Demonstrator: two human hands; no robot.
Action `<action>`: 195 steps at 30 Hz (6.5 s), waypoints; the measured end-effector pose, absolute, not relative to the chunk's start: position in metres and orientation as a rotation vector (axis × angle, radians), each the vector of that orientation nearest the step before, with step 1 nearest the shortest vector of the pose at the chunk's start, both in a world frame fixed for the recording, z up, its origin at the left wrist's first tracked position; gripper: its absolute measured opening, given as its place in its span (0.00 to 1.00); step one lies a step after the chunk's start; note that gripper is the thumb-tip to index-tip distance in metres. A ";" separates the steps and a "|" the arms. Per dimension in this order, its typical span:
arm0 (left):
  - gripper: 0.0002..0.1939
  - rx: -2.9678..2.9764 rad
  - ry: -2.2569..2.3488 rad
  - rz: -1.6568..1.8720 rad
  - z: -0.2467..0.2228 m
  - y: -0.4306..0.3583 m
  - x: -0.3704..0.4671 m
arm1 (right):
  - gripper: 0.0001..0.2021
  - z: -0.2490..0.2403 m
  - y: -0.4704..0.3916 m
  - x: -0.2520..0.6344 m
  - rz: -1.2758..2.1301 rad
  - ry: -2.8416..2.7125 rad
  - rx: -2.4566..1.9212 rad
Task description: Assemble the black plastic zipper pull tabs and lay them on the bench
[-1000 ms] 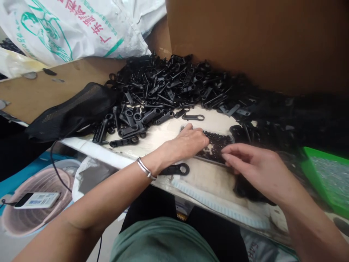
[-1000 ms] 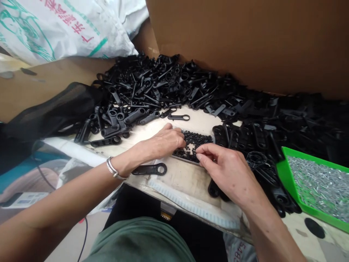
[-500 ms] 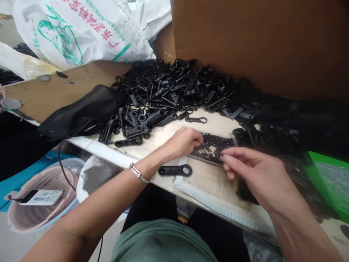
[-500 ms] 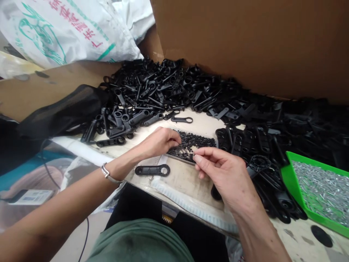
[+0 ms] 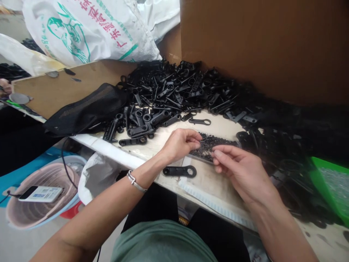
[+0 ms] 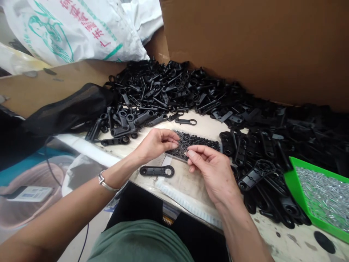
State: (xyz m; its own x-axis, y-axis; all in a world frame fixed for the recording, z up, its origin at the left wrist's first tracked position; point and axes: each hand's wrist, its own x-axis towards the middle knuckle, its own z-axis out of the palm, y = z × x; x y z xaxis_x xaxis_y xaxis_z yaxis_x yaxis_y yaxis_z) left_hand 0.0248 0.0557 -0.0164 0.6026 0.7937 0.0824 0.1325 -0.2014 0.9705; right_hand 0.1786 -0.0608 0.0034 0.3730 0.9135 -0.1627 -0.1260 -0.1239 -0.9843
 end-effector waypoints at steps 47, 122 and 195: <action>0.09 1.075 0.701 0.728 0.000 0.018 0.027 | 0.07 0.011 -0.073 0.161 0.470 -1.145 -1.821; 0.15 2.395 0.998 0.435 -0.017 -0.027 -0.048 | 0.13 -0.016 -0.088 0.137 -0.070 -2.341 -1.559; 0.25 2.576 0.622 0.590 -0.019 -0.043 -0.047 | 0.21 -0.011 -0.110 0.144 1.341 -0.437 -1.221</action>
State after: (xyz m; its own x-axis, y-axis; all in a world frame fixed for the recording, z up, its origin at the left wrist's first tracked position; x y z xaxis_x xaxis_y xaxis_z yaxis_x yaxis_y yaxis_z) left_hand -0.0466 -0.0432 -0.0193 0.8094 0.5053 0.2993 0.3254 -0.8101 0.4877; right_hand 0.1439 -0.1100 -0.0105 0.2622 0.8857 -0.3832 -0.4899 -0.2199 -0.8436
